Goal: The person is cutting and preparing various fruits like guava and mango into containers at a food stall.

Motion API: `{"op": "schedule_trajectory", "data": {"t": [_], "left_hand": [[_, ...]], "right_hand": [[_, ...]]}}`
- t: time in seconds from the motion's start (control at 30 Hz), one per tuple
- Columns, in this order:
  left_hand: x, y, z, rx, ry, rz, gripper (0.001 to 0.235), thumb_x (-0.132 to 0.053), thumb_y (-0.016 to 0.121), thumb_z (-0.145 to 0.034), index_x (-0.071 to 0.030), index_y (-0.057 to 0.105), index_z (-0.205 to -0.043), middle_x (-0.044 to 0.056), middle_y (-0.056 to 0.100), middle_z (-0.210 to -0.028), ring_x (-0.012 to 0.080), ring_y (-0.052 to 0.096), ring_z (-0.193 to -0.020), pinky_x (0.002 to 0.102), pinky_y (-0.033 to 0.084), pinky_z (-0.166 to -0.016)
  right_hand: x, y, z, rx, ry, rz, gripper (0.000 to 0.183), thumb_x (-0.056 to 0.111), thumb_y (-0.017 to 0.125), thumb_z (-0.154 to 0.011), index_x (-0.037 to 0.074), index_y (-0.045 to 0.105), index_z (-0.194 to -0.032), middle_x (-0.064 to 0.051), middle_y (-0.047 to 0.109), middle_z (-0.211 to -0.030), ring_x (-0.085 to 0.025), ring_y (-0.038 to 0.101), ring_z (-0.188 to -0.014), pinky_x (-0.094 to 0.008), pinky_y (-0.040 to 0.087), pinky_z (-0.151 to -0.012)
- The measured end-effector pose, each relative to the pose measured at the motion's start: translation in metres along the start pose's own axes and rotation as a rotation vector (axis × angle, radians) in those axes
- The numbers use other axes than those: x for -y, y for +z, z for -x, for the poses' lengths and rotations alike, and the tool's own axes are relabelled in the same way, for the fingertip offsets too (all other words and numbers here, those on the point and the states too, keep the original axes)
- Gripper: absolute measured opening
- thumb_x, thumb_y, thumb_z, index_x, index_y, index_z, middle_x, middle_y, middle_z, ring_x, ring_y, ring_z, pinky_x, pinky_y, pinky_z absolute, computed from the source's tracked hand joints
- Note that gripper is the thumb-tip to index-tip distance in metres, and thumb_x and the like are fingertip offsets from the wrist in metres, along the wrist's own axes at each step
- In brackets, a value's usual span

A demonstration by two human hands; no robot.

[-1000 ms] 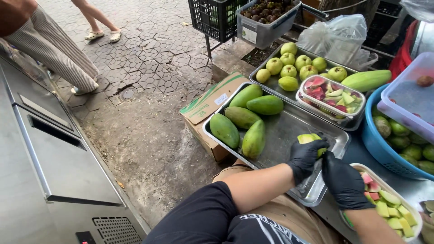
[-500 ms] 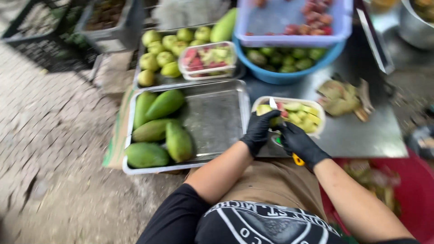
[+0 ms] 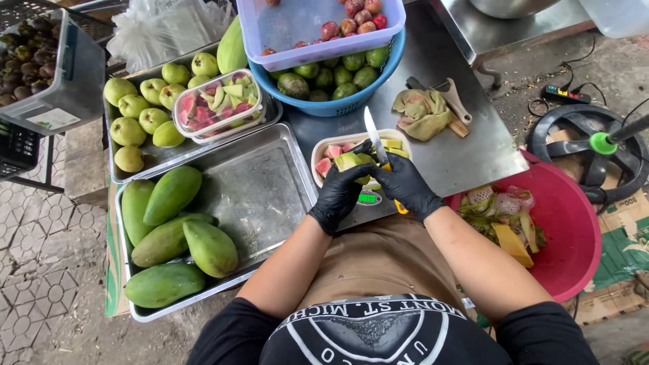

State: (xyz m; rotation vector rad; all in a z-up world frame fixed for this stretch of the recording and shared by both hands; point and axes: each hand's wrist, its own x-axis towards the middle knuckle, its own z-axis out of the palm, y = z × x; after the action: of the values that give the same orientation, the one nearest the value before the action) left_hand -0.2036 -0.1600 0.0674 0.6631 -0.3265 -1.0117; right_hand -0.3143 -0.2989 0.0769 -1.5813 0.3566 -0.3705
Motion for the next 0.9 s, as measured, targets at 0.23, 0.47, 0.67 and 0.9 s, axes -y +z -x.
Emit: {"op": "schedule_trajectory", "data": {"t": [0.23, 0.47, 0.67, 0.9], "left_hand": [[-0.007, -0.040, -0.010, -0.263, 0.194, 0.155, 0.043, -0.004, 0.070, -0.094, -0.004, 0.057, -0.135, 0.008, 0.069, -0.120, 0.0211, 0.067, -0.113, 0.033, 0.055, -0.097], [-0.042, -0.049, -0.003, -0.516, 0.085, 0.408, 0.044, -0.059, 0.069, -0.090, -0.021, 0.065, -0.112, 0.001, 0.065, -0.094, 0.0204, 0.066, -0.086, 0.035, 0.058, -0.074], [-0.039, -0.043, -0.001, -0.523, 0.053, 0.413, 0.053, -0.066, 0.060, -0.092, -0.019, 0.065, -0.115, 0.000, 0.066, -0.098, 0.0213, 0.066, -0.089, 0.037, 0.058, -0.077], [-0.033, -0.002, 0.010, -0.303, 0.029, 0.270, 0.067, -0.069, 0.040, -0.098, -0.014, 0.060, -0.130, 0.007, 0.067, -0.115, 0.0245, 0.067, -0.106, 0.042, 0.055, -0.094]], "right_hand": [[0.000, -0.031, -0.024, -0.196, 0.159, -0.083, 0.029, 0.022, 0.081, -0.096, -0.001, 0.070, -0.110, -0.003, 0.065, -0.083, -0.009, 0.057, -0.067, -0.025, 0.046, -0.059], [-0.010, -0.021, -0.010, -0.093, -0.089, 0.784, 0.033, 0.033, 0.082, -0.088, 0.005, 0.075, -0.106, -0.014, 0.074, -0.096, -0.030, 0.070, -0.085, -0.039, 0.056, -0.077], [0.026, -0.007, 0.006, -0.099, -0.193, 0.882, 0.036, 0.035, 0.073, -0.093, 0.007, 0.069, -0.115, -0.016, 0.073, -0.096, -0.035, 0.070, -0.086, -0.042, 0.055, -0.075], [0.062, 0.020, 0.047, 0.069, -0.224, 0.285, 0.032, 0.018, 0.049, -0.110, 0.001, 0.053, -0.137, -0.019, 0.063, -0.090, -0.028, 0.065, -0.081, -0.035, 0.054, -0.075]]}}
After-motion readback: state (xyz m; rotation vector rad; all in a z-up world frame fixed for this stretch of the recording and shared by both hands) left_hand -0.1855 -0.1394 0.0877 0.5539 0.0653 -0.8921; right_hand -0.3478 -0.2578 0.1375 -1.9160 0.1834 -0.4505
